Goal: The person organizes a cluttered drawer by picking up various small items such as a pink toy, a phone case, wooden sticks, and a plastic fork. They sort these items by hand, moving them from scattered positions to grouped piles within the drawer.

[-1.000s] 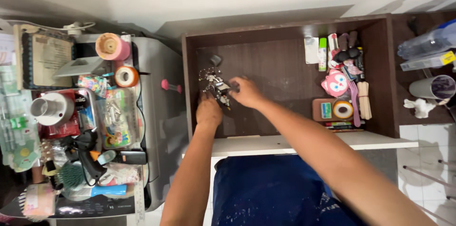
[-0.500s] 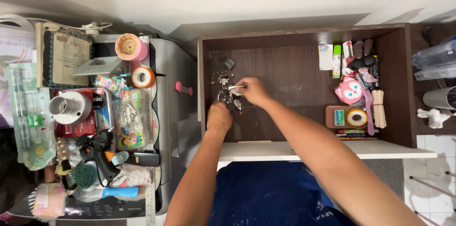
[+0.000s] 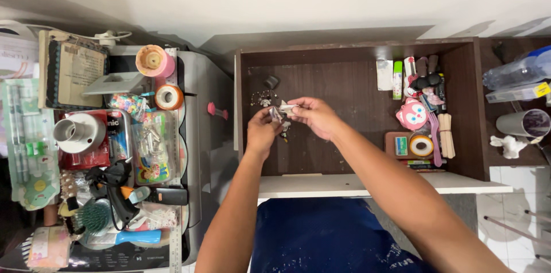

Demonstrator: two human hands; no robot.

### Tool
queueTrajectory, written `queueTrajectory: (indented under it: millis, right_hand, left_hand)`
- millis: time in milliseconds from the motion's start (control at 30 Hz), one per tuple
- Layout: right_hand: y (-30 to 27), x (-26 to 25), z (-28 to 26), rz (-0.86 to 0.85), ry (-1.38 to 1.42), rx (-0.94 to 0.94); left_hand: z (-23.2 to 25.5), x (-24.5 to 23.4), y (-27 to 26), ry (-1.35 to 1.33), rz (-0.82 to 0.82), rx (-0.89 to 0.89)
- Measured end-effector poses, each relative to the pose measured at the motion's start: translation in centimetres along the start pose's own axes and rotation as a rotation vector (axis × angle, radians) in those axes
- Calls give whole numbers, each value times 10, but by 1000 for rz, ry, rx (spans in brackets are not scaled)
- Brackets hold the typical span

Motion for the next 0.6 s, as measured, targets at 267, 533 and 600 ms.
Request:
queueTrajectory:
  millis: [267, 533, 600]
  right_hand:
    - [-57, 25, -77, 335, -662, -422]
    - [-82, 37, -115, 293, -780, -495]
    - [-87, 43, -124, 194, -768, -511]
  left_hand:
    - [17, 53, -32, -69, -220, 163]
    - [44, 90, -67, -14, -58, 443]
    - [57, 90, -83, 162, 153, 548]
Point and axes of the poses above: each hand's wrist, its own y-axis towards the middle knuckle, its own x-axis out of the palm, z = x × y, the point moved 7 cm from there along y, towards the middle knuckle, and after that the axes turned 14 degrees about -y, right-handed, at the moved point
